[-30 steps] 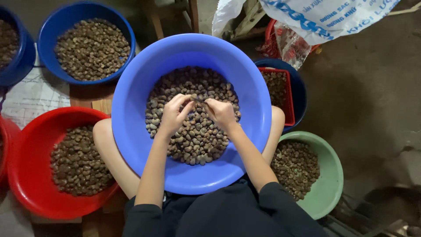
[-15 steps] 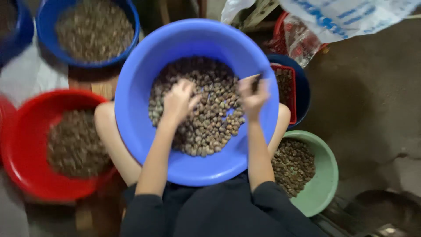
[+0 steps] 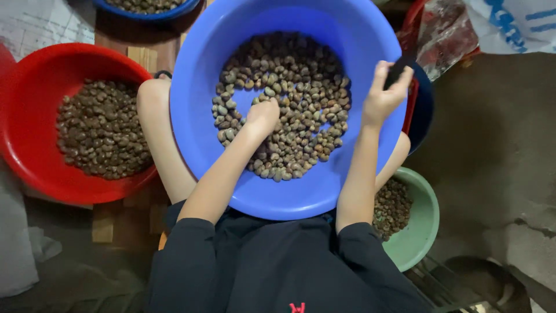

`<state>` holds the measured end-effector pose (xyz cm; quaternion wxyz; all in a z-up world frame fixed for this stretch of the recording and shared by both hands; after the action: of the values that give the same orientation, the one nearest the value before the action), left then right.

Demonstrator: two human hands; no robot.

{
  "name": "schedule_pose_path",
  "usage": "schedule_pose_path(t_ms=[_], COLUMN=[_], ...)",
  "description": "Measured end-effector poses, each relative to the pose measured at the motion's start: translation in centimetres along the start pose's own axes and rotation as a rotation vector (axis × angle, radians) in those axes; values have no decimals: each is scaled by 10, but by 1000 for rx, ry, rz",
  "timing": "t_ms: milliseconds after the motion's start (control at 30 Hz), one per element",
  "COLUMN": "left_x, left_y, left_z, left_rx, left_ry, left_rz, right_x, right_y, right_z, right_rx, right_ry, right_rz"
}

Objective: Peeling or deshelling nuts manually using a small knife

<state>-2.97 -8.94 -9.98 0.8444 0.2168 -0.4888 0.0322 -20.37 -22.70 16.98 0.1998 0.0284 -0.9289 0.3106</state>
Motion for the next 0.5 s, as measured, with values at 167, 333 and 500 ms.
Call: schedule_pose_path(t_ms=[167, 333, 500], left_x=[81, 178, 205], left_y=[27, 60, 77], left_z=[37, 52, 60], left_rx=[-153, -234, -398], left_ry=[90, 662, 995], left_rz=[81, 259, 351], right_x=[-30, -70, -92], right_y=[21, 54, 73], right_z=[12, 18, -7], right_rx=[-152, -508, -446], right_ry=[-110, -451, -549], right_rz=[-170, -397, -637])
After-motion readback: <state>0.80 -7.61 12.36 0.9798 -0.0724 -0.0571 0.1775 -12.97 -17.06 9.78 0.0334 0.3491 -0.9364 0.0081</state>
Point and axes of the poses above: each hand's wrist, its own y-axis away from the middle knuckle, its own x-axis out of the back of the hand, z = x × y, the point moved 7 cm from there along -y, towards the middle knuckle, and after that the axes turned 1 degree about y, right-handed, at the moved point
